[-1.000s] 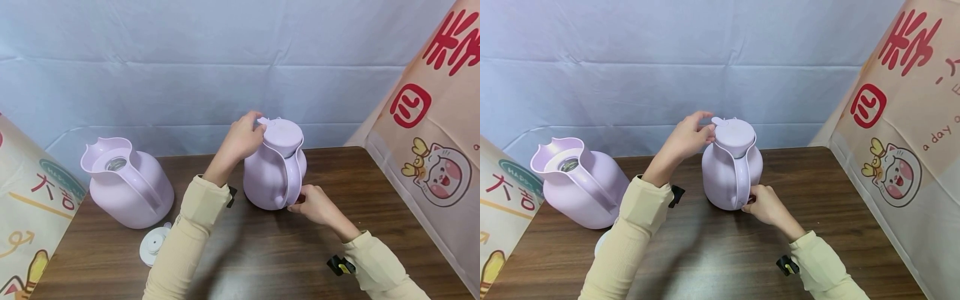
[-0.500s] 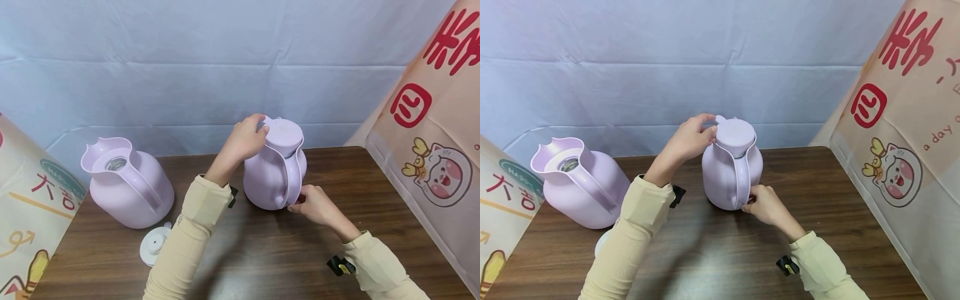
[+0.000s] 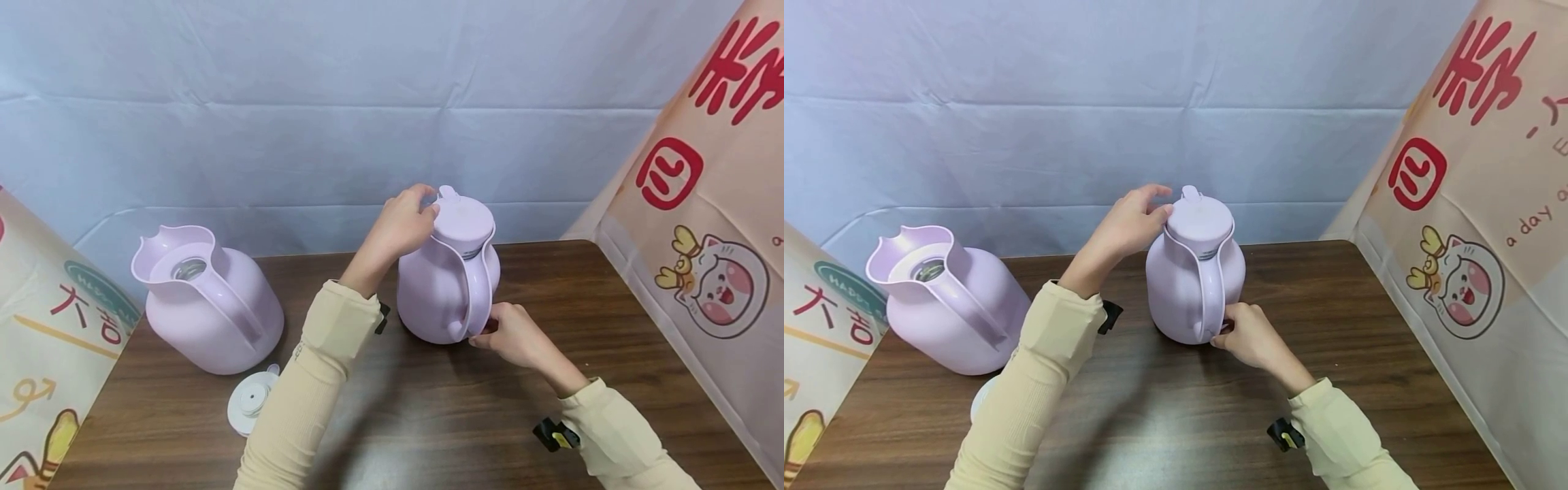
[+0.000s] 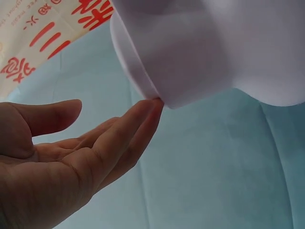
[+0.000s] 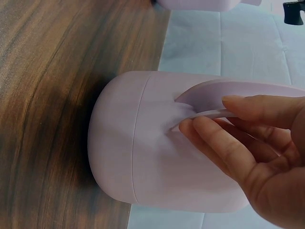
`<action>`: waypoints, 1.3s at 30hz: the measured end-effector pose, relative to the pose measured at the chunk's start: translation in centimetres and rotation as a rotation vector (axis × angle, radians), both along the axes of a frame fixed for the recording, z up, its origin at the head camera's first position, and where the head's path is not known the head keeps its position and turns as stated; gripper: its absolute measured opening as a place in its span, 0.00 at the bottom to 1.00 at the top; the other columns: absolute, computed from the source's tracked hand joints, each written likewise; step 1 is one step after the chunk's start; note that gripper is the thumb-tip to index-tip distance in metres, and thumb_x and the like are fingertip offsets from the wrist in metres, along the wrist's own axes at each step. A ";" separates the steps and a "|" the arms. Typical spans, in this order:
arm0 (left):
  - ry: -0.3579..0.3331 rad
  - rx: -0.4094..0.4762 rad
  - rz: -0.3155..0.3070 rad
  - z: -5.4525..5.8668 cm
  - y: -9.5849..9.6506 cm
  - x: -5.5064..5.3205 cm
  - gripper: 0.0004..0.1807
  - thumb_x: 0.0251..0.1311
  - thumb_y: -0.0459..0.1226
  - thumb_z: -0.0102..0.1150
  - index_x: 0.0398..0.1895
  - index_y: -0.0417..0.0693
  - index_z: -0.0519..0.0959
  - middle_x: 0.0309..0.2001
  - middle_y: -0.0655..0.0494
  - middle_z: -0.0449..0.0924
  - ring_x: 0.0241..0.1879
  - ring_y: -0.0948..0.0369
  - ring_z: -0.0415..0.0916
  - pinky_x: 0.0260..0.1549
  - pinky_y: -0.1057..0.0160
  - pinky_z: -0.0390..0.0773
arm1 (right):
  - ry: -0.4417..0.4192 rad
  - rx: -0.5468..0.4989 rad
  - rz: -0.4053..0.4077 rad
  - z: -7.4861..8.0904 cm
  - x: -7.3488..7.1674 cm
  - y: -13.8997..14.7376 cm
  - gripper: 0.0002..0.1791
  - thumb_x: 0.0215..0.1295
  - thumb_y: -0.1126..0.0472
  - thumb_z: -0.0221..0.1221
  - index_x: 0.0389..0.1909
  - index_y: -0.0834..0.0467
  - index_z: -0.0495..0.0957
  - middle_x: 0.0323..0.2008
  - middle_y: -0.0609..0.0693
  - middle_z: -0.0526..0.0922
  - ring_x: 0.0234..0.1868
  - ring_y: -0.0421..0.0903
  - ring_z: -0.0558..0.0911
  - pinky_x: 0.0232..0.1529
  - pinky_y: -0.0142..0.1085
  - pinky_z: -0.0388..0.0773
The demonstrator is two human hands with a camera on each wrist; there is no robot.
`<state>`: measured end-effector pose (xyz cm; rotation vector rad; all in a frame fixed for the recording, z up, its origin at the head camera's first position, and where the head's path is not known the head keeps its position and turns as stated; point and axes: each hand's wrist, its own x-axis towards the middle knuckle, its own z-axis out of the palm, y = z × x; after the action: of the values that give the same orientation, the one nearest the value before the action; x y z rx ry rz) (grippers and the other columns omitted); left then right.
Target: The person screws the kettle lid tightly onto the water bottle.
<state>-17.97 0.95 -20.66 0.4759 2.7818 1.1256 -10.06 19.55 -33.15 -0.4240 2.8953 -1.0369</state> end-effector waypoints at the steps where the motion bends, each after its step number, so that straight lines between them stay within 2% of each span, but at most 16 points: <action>1: 0.001 0.003 -0.001 -0.1 0.0 -0.1 0.22 0.67 0.38 0.41 0.63 0.43 0.64 0.57 0.49 0.70 0.58 0.55 0.64 0.55 0.60 0.63 | 0.000 0.001 0.000 0.0 0.0 0.0 0.06 0.43 0.66 0.67 0.20 0.59 0.78 0.17 0.44 0.74 0.20 0.40 0.69 0.21 0.34 0.67; 12: -0.030 0.033 -0.039 -0.8 0.1 -0.3 0.23 0.67 0.39 0.42 0.65 0.46 0.61 0.58 0.47 0.70 0.58 0.57 0.65 0.54 0.60 0.65 | 0.006 0.000 0.007 -0.1 0.0 0.0 0.06 0.43 0.66 0.67 0.21 0.59 0.79 0.18 0.44 0.75 0.21 0.39 0.70 0.22 0.34 0.67; 20: -0.024 0.039 -0.052 -0.6 -0.4 0.3 0.23 0.67 0.40 0.43 0.64 0.47 0.63 0.54 0.48 0.73 0.55 0.57 0.68 0.51 0.60 0.68 | 0.004 0.002 0.007 -0.1 0.0 0.0 0.05 0.43 0.66 0.67 0.21 0.60 0.79 0.18 0.44 0.75 0.21 0.40 0.69 0.22 0.34 0.67; 25: -0.006 0.040 -0.048 -0.2 -0.5 0.8 0.21 0.67 0.39 0.43 0.63 0.46 0.65 0.48 0.49 0.77 0.49 0.58 0.72 0.46 0.60 0.70 | 0.010 0.006 0.006 0.0 0.0 0.1 0.05 0.43 0.66 0.67 0.21 0.60 0.79 0.17 0.44 0.75 0.21 0.40 0.69 0.22 0.34 0.67; 32: -0.027 0.050 -0.015 0.0 -0.4 1.0 0.21 0.67 0.39 0.42 0.62 0.47 0.66 0.49 0.49 0.76 0.50 0.58 0.71 0.46 0.60 0.70 | 0.011 0.009 0.008 -0.1 -0.1 0.1 0.05 0.43 0.66 0.67 0.22 0.60 0.79 0.18 0.46 0.76 0.21 0.40 0.69 0.22 0.34 0.67; 39: -0.010 0.054 -0.004 -0.2 -0.2 0.8 0.21 0.67 0.39 0.43 0.62 0.45 0.66 0.49 0.49 0.77 0.52 0.57 0.70 0.47 0.60 0.69 | 0.006 0.014 0.007 0.0 -0.1 0.0 0.06 0.43 0.66 0.67 0.21 0.59 0.79 0.19 0.46 0.76 0.21 0.41 0.70 0.23 0.35 0.67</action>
<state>-17.15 0.79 -20.88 0.4797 2.7469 1.2011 -10.15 19.59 -33.17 -0.4375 2.9017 -1.0159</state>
